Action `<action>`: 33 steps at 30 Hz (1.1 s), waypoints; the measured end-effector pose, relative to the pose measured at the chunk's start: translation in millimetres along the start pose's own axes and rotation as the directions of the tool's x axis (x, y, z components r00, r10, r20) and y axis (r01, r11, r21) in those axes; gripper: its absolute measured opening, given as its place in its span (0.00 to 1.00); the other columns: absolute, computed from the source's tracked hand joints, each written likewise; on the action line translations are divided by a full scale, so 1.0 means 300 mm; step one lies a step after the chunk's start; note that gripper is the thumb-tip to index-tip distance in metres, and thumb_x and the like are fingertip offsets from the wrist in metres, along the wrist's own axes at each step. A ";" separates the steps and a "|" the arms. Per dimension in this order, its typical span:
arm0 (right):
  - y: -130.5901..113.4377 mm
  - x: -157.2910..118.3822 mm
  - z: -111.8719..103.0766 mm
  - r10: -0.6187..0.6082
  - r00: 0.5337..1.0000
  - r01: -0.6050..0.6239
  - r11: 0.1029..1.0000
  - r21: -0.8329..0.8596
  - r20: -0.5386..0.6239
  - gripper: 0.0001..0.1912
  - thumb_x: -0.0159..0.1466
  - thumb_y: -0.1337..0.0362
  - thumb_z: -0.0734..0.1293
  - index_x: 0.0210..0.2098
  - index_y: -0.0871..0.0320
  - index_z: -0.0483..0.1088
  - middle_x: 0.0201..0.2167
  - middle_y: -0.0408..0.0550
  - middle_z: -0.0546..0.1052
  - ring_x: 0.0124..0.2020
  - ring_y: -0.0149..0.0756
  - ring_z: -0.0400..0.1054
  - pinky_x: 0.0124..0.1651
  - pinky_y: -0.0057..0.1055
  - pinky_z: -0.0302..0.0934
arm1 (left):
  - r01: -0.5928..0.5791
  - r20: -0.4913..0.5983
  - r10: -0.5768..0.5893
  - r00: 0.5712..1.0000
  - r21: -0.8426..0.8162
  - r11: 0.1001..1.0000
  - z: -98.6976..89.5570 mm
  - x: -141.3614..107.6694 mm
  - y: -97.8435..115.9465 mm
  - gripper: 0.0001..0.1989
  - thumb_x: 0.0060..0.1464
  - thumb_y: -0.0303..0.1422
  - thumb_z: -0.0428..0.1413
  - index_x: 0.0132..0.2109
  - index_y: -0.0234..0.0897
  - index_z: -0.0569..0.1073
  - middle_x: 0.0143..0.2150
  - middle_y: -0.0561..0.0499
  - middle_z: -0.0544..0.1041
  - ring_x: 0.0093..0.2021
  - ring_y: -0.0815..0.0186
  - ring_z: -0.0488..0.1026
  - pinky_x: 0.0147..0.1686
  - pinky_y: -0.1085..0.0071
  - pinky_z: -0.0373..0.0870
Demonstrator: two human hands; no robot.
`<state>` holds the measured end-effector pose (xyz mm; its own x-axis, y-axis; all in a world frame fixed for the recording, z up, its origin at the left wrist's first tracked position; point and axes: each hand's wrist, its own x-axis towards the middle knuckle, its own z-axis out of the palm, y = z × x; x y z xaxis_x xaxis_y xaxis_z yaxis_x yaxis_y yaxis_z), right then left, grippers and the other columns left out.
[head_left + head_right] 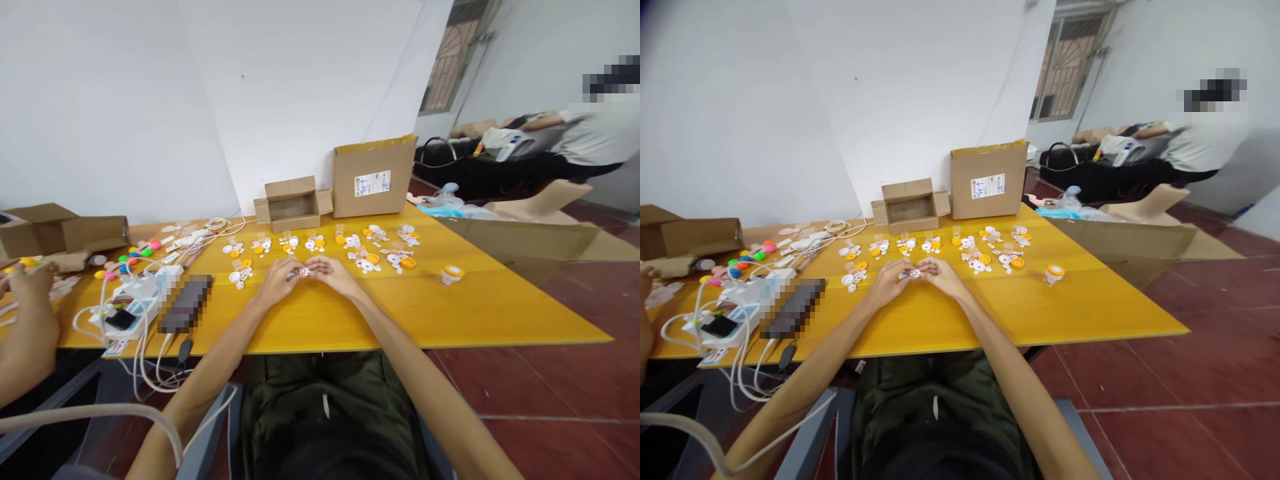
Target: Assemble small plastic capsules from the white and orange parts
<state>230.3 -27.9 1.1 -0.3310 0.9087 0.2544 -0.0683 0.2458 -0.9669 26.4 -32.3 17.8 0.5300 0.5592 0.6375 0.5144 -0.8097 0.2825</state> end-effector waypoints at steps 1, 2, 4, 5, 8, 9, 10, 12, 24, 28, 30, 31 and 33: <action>0.001 0.000 0.001 0.008 1.000 -0.008 1.000 0.008 0.006 0.12 0.52 0.64 0.76 0.37 0.54 0.76 0.35 0.46 0.83 0.38 0.39 0.78 0.49 0.38 0.73 | 0.002 0.000 -0.002 1.000 0.006 1.000 -0.001 0.000 0.002 0.05 0.65 0.34 0.57 0.45 0.42 0.78 0.40 0.48 0.81 0.41 0.61 0.78 0.45 0.64 0.74; 0.001 -0.001 0.003 0.015 1.000 -0.015 1.000 0.020 0.013 0.12 0.53 0.62 0.76 0.36 0.55 0.76 0.34 0.46 0.83 0.37 0.39 0.78 0.48 0.38 0.73 | 0.003 -0.001 -0.003 1.000 0.012 1.000 -0.003 0.000 0.004 0.05 0.65 0.34 0.57 0.45 0.42 0.78 0.40 0.48 0.81 0.42 0.61 0.78 0.45 0.64 0.74; 0.002 -0.003 0.007 0.019 1.000 -0.020 0.999 0.044 0.021 0.13 0.53 0.58 0.77 0.35 0.55 0.77 0.33 0.46 0.83 0.35 0.39 0.78 0.46 0.38 0.74 | 0.001 -0.004 -0.001 1.000 0.024 1.000 -0.005 0.001 0.008 0.05 0.64 0.34 0.57 0.45 0.41 0.77 0.40 0.48 0.81 0.42 0.61 0.78 0.45 0.64 0.74; 0.001 -0.004 0.008 0.018 1.000 -0.019 0.998 0.053 0.022 0.14 0.52 0.57 0.77 0.35 0.55 0.77 0.32 0.46 0.83 0.35 0.39 0.78 0.45 0.38 0.74 | -0.003 -0.007 0.003 1.000 0.029 1.000 -0.006 0.001 0.010 0.05 0.64 0.33 0.57 0.44 0.41 0.77 0.40 0.48 0.81 0.42 0.61 0.78 0.45 0.64 0.74; 0.000 -0.007 0.009 0.011 1.000 -0.013 0.998 0.060 0.023 0.18 0.51 0.53 0.79 0.35 0.56 0.78 0.33 0.48 0.83 0.34 0.39 0.78 0.45 0.39 0.74 | -0.023 -0.013 0.023 1.000 0.047 0.999 -0.007 0.001 0.014 0.04 0.64 0.33 0.58 0.43 0.40 0.77 0.40 0.48 0.81 0.42 0.61 0.78 0.44 0.65 0.74; -0.001 -0.007 0.008 0.010 1.000 -0.012 0.998 0.060 0.025 0.19 0.50 0.52 0.79 0.36 0.56 0.79 0.33 0.48 0.83 0.35 0.40 0.78 0.46 0.39 0.74 | -0.025 -0.012 0.026 1.000 0.056 0.998 -0.008 0.001 0.015 0.03 0.64 0.32 0.58 0.43 0.40 0.76 0.40 0.48 0.81 0.42 0.61 0.78 0.44 0.65 0.74; -0.001 -0.007 0.008 0.009 1.000 -0.011 0.998 0.060 0.027 0.20 0.50 0.51 0.79 0.36 0.56 0.79 0.34 0.48 0.84 0.35 0.40 0.79 0.46 0.40 0.74 | -0.025 -0.011 0.026 1.000 0.066 0.998 -0.008 0.001 0.016 0.03 0.64 0.32 0.58 0.43 0.40 0.76 0.40 0.49 0.81 0.41 0.61 0.78 0.44 0.65 0.74; 0.000 -0.007 0.007 0.006 1.000 -0.008 0.998 0.059 0.030 0.21 0.50 0.49 0.79 0.37 0.56 0.80 0.34 0.49 0.84 0.36 0.41 0.79 0.47 0.41 0.74 | -0.018 -0.005 0.019 1.000 0.087 0.996 -0.008 0.000 0.016 0.03 0.64 0.32 0.58 0.43 0.40 0.76 0.39 0.49 0.81 0.40 0.61 0.78 0.44 0.65 0.74; -0.004 -0.012 0.000 -0.002 1.000 0.002 1.000 0.015 -0.001 0.22 0.50 0.49 0.78 0.40 0.55 0.83 0.40 0.50 0.85 0.40 0.45 0.79 0.50 0.43 0.72 | -0.025 -0.014 0.027 1.000 0.106 0.994 -0.009 -0.001 0.007 0.04 0.65 0.34 0.57 0.44 0.41 0.76 0.38 0.50 0.81 0.38 0.62 0.78 0.42 0.65 0.74; -0.008 -0.013 0.001 0.004 1.000 -0.004 1.000 0.014 0.000 0.21 0.51 0.49 0.78 0.39 0.54 0.83 0.40 0.49 0.85 0.41 0.44 0.78 0.49 0.42 0.73 | -0.046 -0.014 0.047 0.999 0.104 0.994 -0.007 -0.002 0.006 0.05 0.66 0.35 0.56 0.44 0.41 0.75 0.38 0.49 0.81 0.39 0.62 0.78 0.42 0.65 0.74; -0.009 -0.013 0.003 0.008 1.000 -0.008 1.000 0.016 0.001 0.20 0.50 0.50 0.78 0.39 0.54 0.83 0.39 0.49 0.85 0.39 0.43 0.78 0.47 0.40 0.73 | -0.048 -0.008 0.049 0.999 0.107 0.993 -0.005 -0.003 0.005 0.05 0.66 0.35 0.56 0.44 0.41 0.76 0.38 0.49 0.81 0.39 0.62 0.78 0.42 0.65 0.74; -0.009 -0.013 0.003 0.010 1.000 -0.010 1.000 0.015 0.001 0.20 0.50 0.50 0.78 0.38 0.55 0.83 0.38 0.49 0.85 0.39 0.43 0.78 0.46 0.40 0.74 | -0.049 -0.004 0.050 0.999 0.107 0.993 -0.004 -0.004 0.004 0.05 0.66 0.35 0.56 0.44 0.41 0.76 0.38 0.49 0.81 0.38 0.62 0.78 0.42 0.65 0.74; -0.008 -0.012 0.004 0.015 1.000 -0.015 1.000 0.011 -0.001 0.20 0.50 0.50 0.78 0.37 0.55 0.82 0.36 0.49 0.84 0.36 0.41 0.78 0.44 0.39 0.74 | -0.055 0.005 0.055 0.998 0.104 0.993 -0.002 -0.007 0.003 0.05 0.66 0.35 0.56 0.45 0.41 0.76 0.38 0.49 0.80 0.39 0.62 0.78 0.43 0.65 0.74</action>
<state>230.5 -32.0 2.5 -0.3308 0.9126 0.2403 -0.0741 0.2288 -0.9707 25.3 -34.2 17.3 0.5605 0.5149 0.6486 0.5520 -0.8161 0.1708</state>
